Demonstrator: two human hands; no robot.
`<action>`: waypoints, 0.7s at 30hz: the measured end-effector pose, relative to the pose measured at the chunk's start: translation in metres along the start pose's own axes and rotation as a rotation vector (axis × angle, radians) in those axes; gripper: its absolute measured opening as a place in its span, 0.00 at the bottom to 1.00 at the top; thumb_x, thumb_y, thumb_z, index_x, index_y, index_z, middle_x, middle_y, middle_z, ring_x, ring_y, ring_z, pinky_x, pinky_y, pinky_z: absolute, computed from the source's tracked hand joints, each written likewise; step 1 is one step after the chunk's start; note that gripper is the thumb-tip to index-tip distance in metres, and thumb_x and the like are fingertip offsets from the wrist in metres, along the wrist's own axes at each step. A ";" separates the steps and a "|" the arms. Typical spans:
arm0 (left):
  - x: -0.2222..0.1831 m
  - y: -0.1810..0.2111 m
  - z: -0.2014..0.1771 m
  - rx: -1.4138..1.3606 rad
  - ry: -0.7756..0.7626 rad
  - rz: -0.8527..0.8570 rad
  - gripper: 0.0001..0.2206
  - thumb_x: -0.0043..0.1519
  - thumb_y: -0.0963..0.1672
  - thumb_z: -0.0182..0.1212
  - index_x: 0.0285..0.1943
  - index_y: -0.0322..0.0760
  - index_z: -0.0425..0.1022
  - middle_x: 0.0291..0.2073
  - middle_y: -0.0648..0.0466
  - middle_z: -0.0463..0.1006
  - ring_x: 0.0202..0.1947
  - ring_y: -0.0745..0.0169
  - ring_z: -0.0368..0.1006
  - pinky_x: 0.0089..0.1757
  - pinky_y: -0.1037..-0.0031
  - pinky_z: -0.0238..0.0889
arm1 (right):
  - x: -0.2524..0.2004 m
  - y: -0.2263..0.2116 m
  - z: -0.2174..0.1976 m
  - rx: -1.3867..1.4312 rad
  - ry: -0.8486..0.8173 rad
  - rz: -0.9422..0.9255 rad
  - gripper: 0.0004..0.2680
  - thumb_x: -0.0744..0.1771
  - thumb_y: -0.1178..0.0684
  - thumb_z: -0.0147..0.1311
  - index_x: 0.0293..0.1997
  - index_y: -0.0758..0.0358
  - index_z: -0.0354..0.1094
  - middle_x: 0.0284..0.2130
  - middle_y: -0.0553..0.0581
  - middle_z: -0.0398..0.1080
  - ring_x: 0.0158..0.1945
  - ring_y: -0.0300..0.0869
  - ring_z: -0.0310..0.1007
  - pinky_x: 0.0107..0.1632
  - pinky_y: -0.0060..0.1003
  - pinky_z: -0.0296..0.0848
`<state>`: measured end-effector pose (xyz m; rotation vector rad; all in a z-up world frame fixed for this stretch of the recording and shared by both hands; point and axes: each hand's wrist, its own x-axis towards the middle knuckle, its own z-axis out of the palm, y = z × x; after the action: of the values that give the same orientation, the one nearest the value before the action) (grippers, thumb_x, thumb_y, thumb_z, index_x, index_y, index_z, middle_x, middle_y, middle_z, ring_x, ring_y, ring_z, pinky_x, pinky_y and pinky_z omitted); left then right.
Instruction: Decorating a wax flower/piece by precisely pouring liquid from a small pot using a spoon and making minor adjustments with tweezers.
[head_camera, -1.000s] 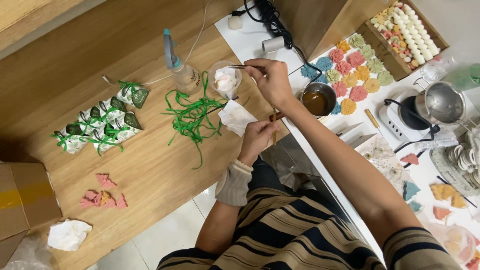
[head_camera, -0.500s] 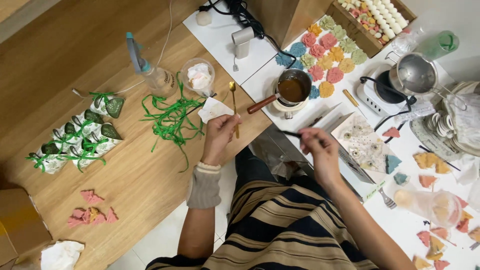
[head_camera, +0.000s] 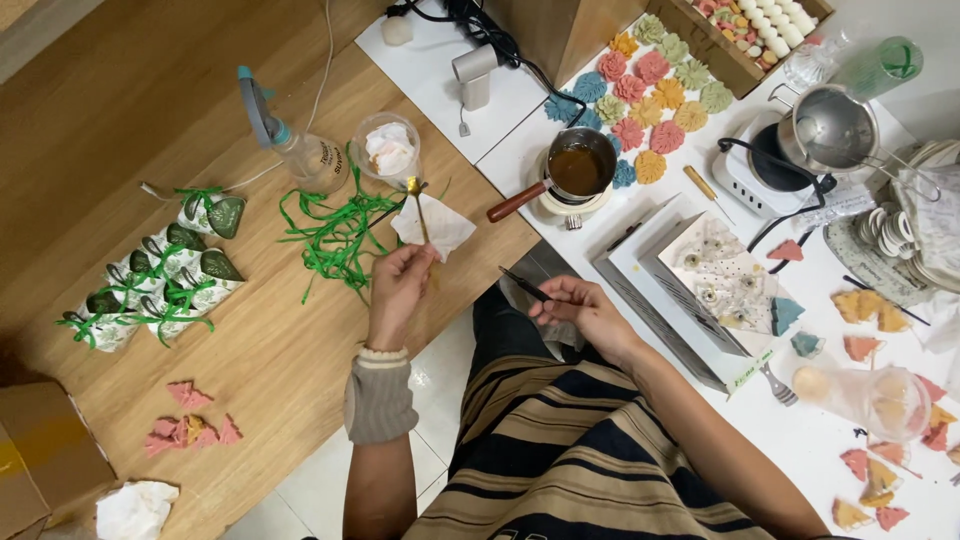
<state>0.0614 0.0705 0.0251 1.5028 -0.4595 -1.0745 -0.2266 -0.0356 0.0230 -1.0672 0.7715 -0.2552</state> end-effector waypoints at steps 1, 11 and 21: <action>0.004 0.004 0.009 0.002 -0.002 0.000 0.11 0.68 0.45 0.59 0.37 0.31 0.80 0.15 0.67 0.58 0.15 0.81 0.48 0.20 0.80 0.38 | -0.004 -0.001 0.001 0.002 0.002 -0.001 0.05 0.69 0.60 0.50 0.48 0.66 0.69 0.39 0.56 0.77 0.42 0.38 0.76 0.49 0.33 0.73; 0.099 0.058 0.109 0.776 -0.466 0.301 0.12 0.66 0.46 0.58 0.36 0.31 0.78 0.20 0.51 0.76 0.22 0.66 0.69 0.29 0.70 0.61 | -0.037 0.009 -0.023 0.042 0.071 0.067 0.07 0.68 0.63 0.47 0.47 0.64 0.70 0.37 0.56 0.78 0.40 0.38 0.76 0.47 0.33 0.73; 0.169 0.066 0.159 1.352 -0.597 0.181 0.08 0.60 0.47 0.63 0.41 0.41 0.84 0.35 0.50 0.82 0.37 0.56 0.78 0.40 0.62 0.69 | -0.046 -0.002 -0.034 0.144 0.118 -0.002 0.06 0.68 0.64 0.49 0.48 0.66 0.69 0.37 0.57 0.77 0.40 0.37 0.74 0.47 0.32 0.73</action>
<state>0.0342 -0.1694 0.0404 2.1422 -1.9850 -1.0708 -0.2823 -0.0352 0.0360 -0.9227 0.8449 -0.3722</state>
